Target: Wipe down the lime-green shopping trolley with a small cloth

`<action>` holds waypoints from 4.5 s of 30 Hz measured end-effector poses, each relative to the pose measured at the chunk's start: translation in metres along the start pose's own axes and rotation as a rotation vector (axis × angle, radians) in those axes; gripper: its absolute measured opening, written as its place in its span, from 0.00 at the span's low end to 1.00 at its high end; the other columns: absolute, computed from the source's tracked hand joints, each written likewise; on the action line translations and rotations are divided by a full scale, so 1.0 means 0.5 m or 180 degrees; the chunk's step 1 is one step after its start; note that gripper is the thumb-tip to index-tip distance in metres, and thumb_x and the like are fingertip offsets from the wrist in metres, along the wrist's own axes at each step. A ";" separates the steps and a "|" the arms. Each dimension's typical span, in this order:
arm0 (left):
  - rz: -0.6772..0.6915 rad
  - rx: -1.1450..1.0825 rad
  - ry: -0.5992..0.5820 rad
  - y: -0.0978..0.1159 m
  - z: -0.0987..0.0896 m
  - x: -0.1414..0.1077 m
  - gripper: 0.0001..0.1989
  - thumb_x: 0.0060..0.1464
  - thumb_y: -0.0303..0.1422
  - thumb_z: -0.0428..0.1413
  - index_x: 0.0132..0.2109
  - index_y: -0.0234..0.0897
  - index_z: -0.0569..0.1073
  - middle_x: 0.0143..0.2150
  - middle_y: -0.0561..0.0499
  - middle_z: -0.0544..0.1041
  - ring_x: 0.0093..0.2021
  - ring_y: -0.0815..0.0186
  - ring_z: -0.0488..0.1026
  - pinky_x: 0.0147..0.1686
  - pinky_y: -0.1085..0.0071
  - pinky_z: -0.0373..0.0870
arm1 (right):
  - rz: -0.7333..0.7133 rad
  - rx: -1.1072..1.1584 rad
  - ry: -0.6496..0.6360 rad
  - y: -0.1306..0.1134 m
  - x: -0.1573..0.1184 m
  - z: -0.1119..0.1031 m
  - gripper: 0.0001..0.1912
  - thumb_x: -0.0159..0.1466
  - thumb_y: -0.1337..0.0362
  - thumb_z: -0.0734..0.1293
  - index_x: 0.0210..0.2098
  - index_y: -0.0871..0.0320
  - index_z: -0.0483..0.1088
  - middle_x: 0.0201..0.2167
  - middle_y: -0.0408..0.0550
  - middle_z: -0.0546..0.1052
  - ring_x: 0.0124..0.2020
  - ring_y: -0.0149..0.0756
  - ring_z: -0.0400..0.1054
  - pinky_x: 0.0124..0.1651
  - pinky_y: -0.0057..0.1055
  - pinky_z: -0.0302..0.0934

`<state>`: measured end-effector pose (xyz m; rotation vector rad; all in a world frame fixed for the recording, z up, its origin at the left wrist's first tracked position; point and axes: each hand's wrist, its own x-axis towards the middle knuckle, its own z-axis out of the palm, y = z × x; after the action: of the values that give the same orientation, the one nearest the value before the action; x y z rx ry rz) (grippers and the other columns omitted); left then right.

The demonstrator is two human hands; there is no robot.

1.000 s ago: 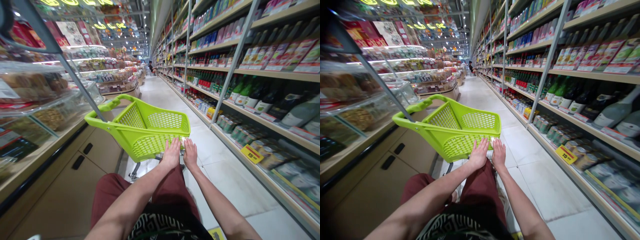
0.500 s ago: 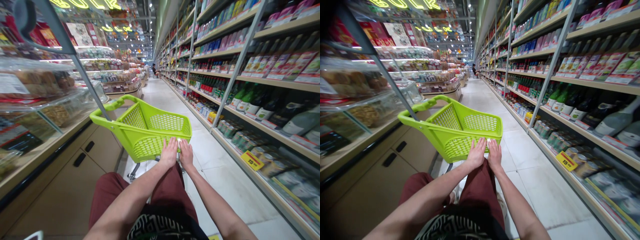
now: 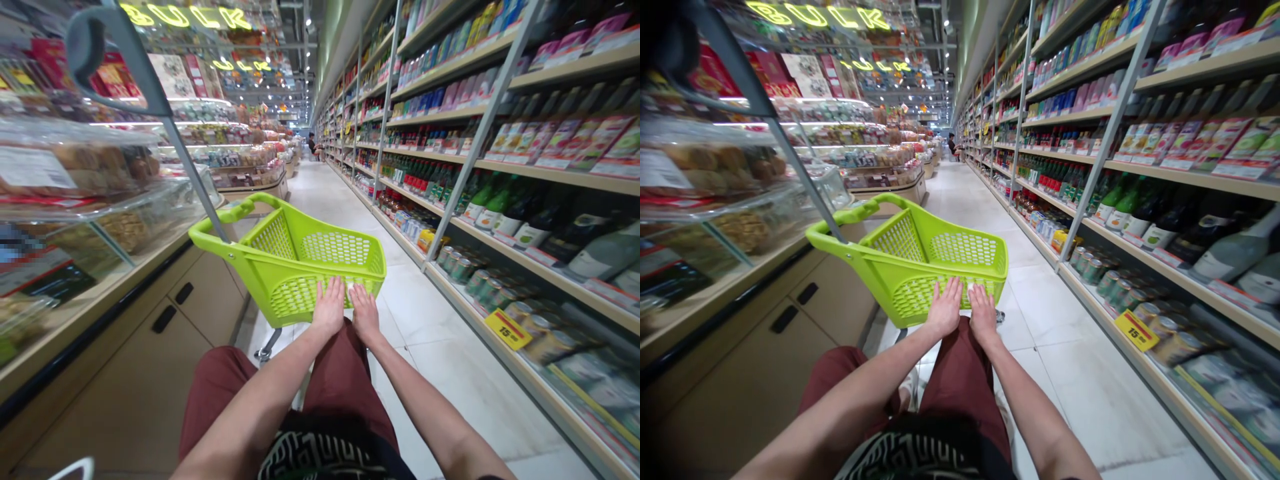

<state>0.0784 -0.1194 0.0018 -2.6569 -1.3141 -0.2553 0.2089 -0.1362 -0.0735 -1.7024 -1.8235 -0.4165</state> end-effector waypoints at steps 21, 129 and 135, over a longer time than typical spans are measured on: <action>-0.0464 0.0220 0.0102 -0.100 0.002 -0.032 0.29 0.51 0.26 0.41 0.62 0.28 0.51 0.65 0.41 0.46 0.65 0.57 0.40 0.60 0.49 0.34 | -0.0366 0.0252 0.0511 -0.096 0.096 -0.027 0.27 0.59 0.76 0.52 0.57 0.59 0.57 0.59 0.51 0.58 0.63 0.35 0.42 0.61 0.42 0.40; -0.1831 0.0452 0.0432 -0.437 -0.057 -0.166 0.30 0.51 0.27 0.42 0.62 0.29 0.50 0.65 0.42 0.45 0.65 0.57 0.40 0.59 0.48 0.34 | -0.2203 0.0268 -0.0590 -0.445 0.291 0.031 0.25 0.61 0.75 0.52 0.58 0.63 0.56 0.61 0.52 0.53 0.63 0.40 0.41 0.61 0.44 0.43; -0.2031 0.0535 0.0377 -0.462 -0.077 -0.163 0.33 0.48 0.26 0.43 0.62 0.27 0.49 0.65 0.41 0.44 0.65 0.57 0.39 0.59 0.47 0.36 | -0.2113 0.0225 -0.0422 -0.492 0.364 0.015 0.26 0.62 0.76 0.51 0.59 0.61 0.54 0.62 0.52 0.52 0.64 0.40 0.40 0.61 0.46 0.41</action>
<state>-0.1577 -0.0522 0.0379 -1.9837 -2.0001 -0.3509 -0.0320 -0.0195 0.0747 -1.0590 -2.4516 -0.5018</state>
